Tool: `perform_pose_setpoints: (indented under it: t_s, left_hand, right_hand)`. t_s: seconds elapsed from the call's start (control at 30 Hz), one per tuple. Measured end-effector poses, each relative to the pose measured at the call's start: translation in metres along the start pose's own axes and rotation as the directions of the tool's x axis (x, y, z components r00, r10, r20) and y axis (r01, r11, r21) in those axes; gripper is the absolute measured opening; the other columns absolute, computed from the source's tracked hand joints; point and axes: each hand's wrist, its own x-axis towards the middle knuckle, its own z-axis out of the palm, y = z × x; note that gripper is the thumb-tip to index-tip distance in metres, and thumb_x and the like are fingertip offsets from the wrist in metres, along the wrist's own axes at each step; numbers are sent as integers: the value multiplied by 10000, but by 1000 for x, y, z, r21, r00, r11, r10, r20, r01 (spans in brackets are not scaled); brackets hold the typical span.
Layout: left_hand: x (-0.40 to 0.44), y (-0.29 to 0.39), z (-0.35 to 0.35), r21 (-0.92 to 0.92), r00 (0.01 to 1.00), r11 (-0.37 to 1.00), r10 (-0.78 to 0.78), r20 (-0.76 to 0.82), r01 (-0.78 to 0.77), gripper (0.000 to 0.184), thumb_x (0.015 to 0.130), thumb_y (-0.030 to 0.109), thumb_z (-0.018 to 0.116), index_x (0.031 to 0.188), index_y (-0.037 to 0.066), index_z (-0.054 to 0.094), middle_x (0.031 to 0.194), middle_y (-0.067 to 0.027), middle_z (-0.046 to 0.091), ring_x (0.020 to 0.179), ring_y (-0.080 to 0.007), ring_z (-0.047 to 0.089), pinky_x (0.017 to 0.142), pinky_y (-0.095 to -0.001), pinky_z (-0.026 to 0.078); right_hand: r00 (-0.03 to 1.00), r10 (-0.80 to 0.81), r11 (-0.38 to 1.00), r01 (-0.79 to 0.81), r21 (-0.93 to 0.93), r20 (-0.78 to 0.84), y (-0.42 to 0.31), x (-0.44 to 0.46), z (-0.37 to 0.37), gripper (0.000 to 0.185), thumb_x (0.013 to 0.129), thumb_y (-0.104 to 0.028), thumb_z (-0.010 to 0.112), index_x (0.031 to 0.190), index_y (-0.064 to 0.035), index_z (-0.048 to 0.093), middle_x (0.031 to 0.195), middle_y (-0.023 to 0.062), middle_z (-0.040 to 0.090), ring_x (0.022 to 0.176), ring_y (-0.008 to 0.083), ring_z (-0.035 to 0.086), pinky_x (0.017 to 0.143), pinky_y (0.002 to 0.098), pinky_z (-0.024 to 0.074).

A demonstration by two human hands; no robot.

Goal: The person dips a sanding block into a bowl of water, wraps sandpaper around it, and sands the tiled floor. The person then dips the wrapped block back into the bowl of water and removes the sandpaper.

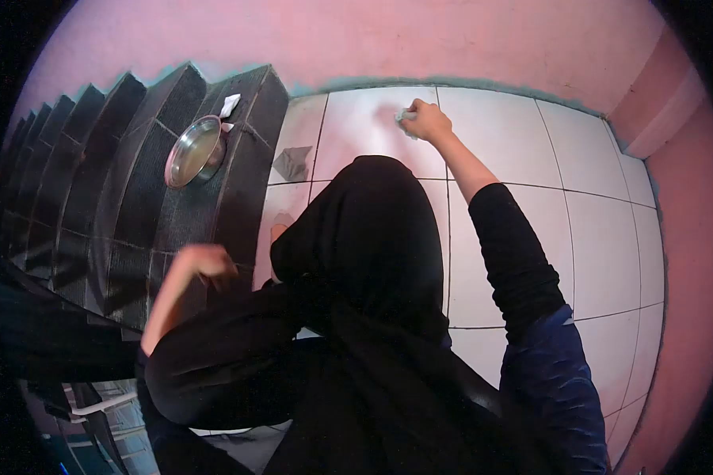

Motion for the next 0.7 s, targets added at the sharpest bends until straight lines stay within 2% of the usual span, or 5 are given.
perform_pose_setpoints:
  t_s: [0.1, 0.2, 0.27, 0.47, 0.7]
  left_hand:
    - [-7, 41, -56, 488, 755, 871, 354, -552, -52, 310, 887, 281, 511, 1031, 17, 586, 945, -188, 633, 887, -344, 620, 750, -452, 492]
    - [23, 87, -64, 547, 592, 727, 673, -444, -416, 430, 878, 384, 508, 1133, 44, 569, 1045, -205, 609, 1021, -363, 564, 868, -418, 450]
    - [80, 125, -62, 307, 871, 914, 362, -333, -263, 751, 777, 580, 569, 1212, -29, 512, 1201, -201, 564, 1026, -307, 586, 859, -397, 472]
    - [106, 146, -44, 44, 881, 931, 357, -310, -361, 879, 656, 656, 610, 1167, -58, 559, 1185, -218, 563, 1017, -325, 591, 801, -449, 499]
    - [135, 118, -75, -113, 438, 938, 45, -898, -328, 859, 742, 681, 552, 993, -139, 604, 1039, -322, 593, 1014, -401, 584, 883, -430, 450]
  right_hand:
    - [1000, -10, 1000, 10, -17, 12, 12, -12, 7, 480, 699, -396, 598, 1125, -174, 582, 1080, 150, 604, 1000, 298, 603, 826, 418, 501]
    - [999, -21, 999, 20, -40, -32, 7, -25, 9, 481, 683, -418, 641, 1085, -157, 597, 1016, 141, 640, 946, 297, 623, 799, 418, 506]
    - [994, -75, 997, 73, -32, -82, 6, -35, 6, 475, 676, -431, 666, 1048, -140, 611, 964, 137, 666, 897, 293, 643, 776, 413, 511]
    - [991, -59, 998, 62, 21, -117, 34, -63, -21, 463, 687, -438, 659, 1063, -173, 604, 1000, 150, 603, 927, 308, 621, 763, 423, 506]
    - [981, 10, 1000, -10, 0, -192, 62, -63, -49, 431, 689, -391, 682, 1020, -122, 619, 927, 164, 658, 860, 307, 646, 740, 414, 514]
